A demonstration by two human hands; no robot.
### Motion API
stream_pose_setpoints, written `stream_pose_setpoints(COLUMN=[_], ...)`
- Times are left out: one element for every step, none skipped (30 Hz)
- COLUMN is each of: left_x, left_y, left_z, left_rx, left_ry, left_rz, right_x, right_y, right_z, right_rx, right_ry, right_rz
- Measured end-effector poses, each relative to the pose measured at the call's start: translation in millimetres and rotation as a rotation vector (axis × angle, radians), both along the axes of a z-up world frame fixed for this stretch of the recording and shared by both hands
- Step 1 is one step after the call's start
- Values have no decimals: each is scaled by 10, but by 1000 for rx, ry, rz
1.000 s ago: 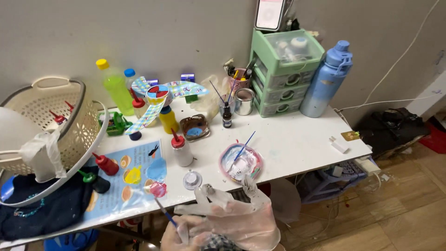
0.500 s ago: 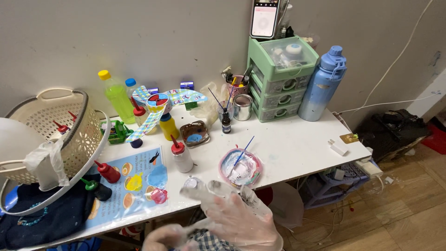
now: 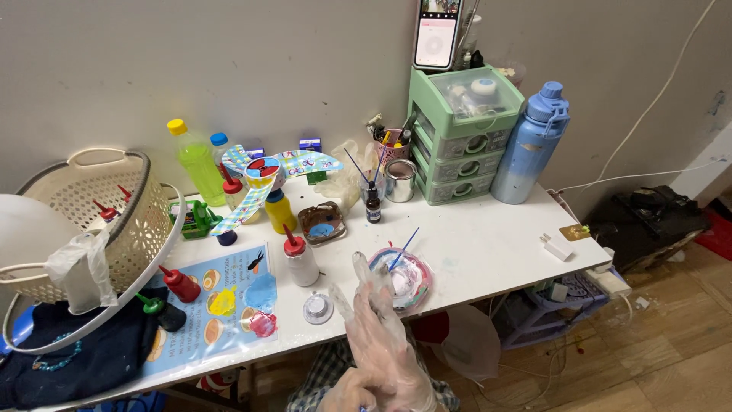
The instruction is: Put on protective gloves and mix a substance in a small container using a fine brush.
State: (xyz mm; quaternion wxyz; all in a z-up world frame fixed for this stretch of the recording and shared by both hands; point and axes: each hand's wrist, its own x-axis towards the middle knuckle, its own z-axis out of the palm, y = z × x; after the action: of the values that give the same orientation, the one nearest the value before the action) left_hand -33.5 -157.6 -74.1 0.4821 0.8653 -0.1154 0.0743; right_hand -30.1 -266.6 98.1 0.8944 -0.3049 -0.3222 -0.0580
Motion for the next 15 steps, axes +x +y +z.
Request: stream_pose_setpoints(left_x=[50, 100, 342, 583, 836, 572, 234, -175, -119, -64, -13, -50, -86, -122, -131], left_y=[37, 74, 68, 64, 61, -85, -195, -254, -515, -775, -1036, -697, -354, -11, -74], left_z=[-75, -150, -424, -698, -967, -527, -93, 333, 505, 679, 852, 805, 757, 708, 678], left_rx=[23, 45, 45, -120, -291, -290, -205, -110, -111, -41, 36, 35, -72, -164, -164], left_ry=[80, 158, 159, 477, 803, 802, 257, -262, -263, -516, -751, -750, -205, 331, 331], left_rz=[-135, -271, -270, -712, -1147, -1147, -642, -115, -116, 414, 952, 953, 461, -43, -41], right_x=[1, 1, 7, 14, 27, 40, 46, 51, 56, 60, 62, 41, 20, 0, 37], right_y=[-4, -8, -23, -37, -50, -62, -77, -92, -101, -109, -119, -96, -69, -43, -20], right_z=[-13, -26, -48, -69, -86, -103, -126, -149, -161, -171, -183, -177, -172, -167, -427], right_rx=[-2, -4, -4, -7, -10, -10, -14, -17, -18, -23, -28, -29, -44, -59, -59], right_ry=[0, 1, 1, 1, 0, -2, -1, 0, 0, -1, -1, -1, 23, 46, 46], right_rz=[7, 14, 15, 24, 33, 33, 42, 50, 50, 58, 67, 67, -33, -133, -131])
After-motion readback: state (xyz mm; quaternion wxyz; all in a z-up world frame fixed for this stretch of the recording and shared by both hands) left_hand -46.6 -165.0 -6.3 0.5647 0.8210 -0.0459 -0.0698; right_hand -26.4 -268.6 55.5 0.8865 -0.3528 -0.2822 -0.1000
